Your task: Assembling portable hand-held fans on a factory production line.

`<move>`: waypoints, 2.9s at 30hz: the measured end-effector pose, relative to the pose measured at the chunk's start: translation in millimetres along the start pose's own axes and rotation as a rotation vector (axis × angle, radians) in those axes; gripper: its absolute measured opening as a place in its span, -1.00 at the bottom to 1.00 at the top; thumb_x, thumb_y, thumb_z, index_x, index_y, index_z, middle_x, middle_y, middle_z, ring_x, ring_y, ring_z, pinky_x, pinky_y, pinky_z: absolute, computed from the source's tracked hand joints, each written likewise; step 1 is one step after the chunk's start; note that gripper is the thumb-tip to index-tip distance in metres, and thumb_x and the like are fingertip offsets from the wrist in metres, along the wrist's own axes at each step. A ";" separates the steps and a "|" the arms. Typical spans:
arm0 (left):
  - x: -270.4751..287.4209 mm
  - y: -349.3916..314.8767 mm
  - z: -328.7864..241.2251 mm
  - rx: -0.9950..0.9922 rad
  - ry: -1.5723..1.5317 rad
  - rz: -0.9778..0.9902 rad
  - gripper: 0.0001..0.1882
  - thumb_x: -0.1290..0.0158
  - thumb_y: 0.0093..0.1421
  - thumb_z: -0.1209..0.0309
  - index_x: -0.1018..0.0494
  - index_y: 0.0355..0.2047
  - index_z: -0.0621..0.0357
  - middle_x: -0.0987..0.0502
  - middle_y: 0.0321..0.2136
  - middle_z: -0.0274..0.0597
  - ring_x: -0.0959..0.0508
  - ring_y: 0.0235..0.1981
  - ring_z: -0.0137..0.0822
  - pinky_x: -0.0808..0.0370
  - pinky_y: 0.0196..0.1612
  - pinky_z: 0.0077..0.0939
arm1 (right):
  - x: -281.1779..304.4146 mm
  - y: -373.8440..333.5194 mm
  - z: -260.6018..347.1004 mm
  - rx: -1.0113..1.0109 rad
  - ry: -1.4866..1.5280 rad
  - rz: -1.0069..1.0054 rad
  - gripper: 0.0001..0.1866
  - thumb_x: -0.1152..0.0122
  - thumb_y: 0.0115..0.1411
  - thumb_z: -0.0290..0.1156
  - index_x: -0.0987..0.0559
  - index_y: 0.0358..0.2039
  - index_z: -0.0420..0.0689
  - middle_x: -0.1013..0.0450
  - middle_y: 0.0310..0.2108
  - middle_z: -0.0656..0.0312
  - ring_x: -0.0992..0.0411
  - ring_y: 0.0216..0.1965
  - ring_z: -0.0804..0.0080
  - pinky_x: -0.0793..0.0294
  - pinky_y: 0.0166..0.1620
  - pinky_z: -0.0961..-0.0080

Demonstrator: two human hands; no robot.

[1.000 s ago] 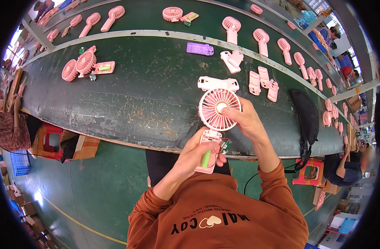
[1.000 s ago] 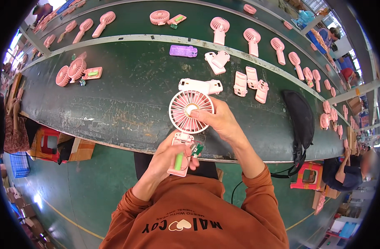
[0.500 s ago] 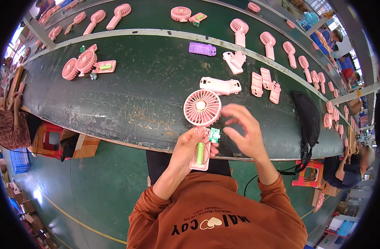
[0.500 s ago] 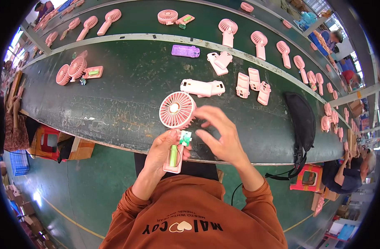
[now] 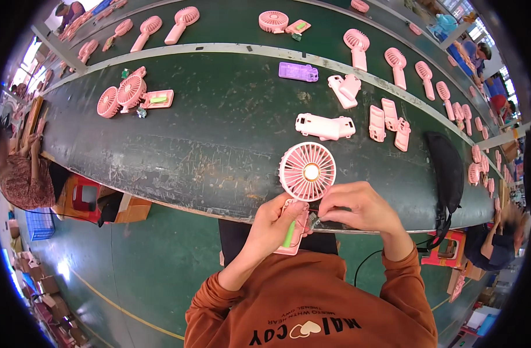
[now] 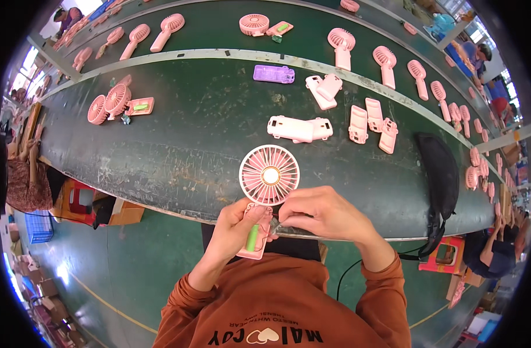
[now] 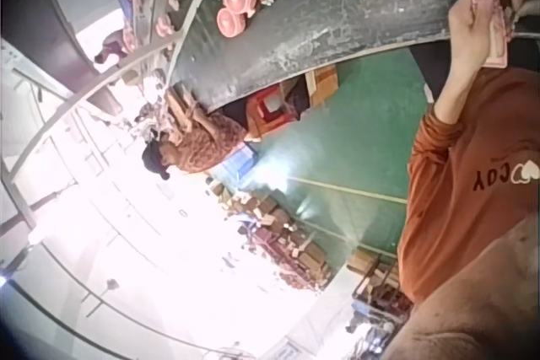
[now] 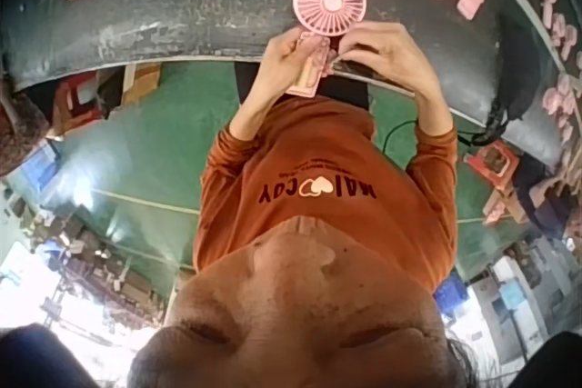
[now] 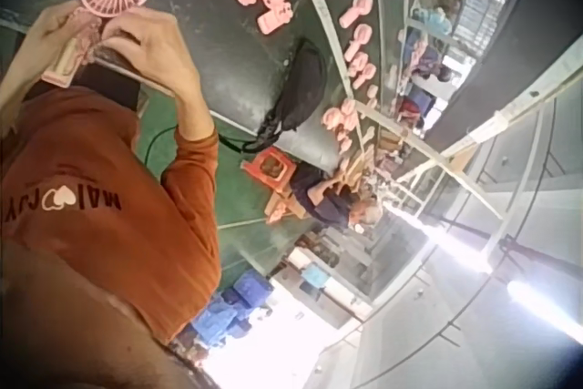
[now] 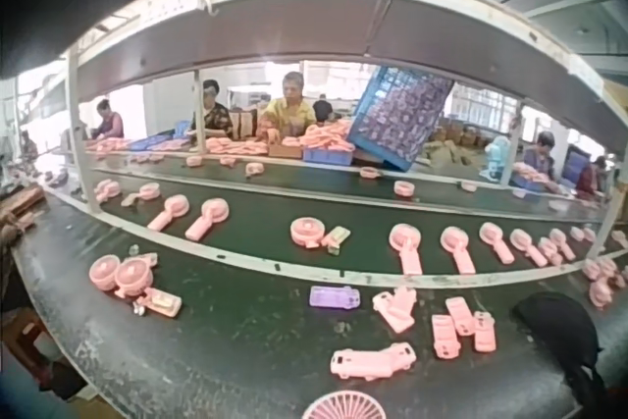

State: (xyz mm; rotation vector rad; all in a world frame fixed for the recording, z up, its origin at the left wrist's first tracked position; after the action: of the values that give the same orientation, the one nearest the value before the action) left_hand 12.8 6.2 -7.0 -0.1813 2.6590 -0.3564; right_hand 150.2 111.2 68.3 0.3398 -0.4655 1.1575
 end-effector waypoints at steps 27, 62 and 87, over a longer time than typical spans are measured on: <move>8.9 6.4 21.0 0.151 -0.550 -0.185 -0.72 0.15 0.31 0.35 -0.39 -0.12 0.31 -0.51 -0.25 -0.18 -0.54 -0.30 -0.41 -0.55 -0.22 -0.50 | -70.8 0.3 -38.0 0.086 0.012 -0.802 -0.85 -0.23 -0.07 -0.66 -0.46 -0.46 -0.23 -0.46 -0.42 0.14 -0.37 -0.42 0.32 -0.36 -0.32 0.52; 2.1 8.2 13.9 0.134 -0.740 -0.200 -0.74 0.20 0.24 0.49 -0.36 -0.17 0.46 -0.48 -0.14 0.10 -0.52 -0.17 -0.24 -0.48 -0.07 -0.43 | -67.5 10.6 -5.8 0.090 -0.367 -0.567 -0.84 -0.27 -0.18 -0.65 -0.52 -0.50 -0.21 -0.49 -0.47 0.18 -0.46 -0.47 0.26 -0.41 -0.39 0.47; 12.5 14.4 22.0 0.197 -0.698 -0.197 -0.74 0.17 0.23 0.43 -0.40 -0.20 0.36 -0.50 -0.28 -0.15 -0.52 -0.29 -0.37 -0.49 -0.18 -0.45 | -48.9 21.3 -26.4 0.091 -0.205 -0.464 -0.86 -0.28 -0.17 -0.63 -0.57 -0.51 -0.18 -0.50 -0.49 0.28 -0.37 -0.43 0.38 -0.36 -0.35 0.54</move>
State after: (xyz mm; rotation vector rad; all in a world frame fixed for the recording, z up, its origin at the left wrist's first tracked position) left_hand 10.6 12.9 -35.2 -0.4210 1.9119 -0.5060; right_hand 119.3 93.2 20.8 0.6147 -0.4813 0.6951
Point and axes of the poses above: each hand's wrist, its own y-axis towards the middle knuckle, its own x-axis out of the back of the hand, z = x × y, the point moved 3 cm from there along y, towards the middle knuckle
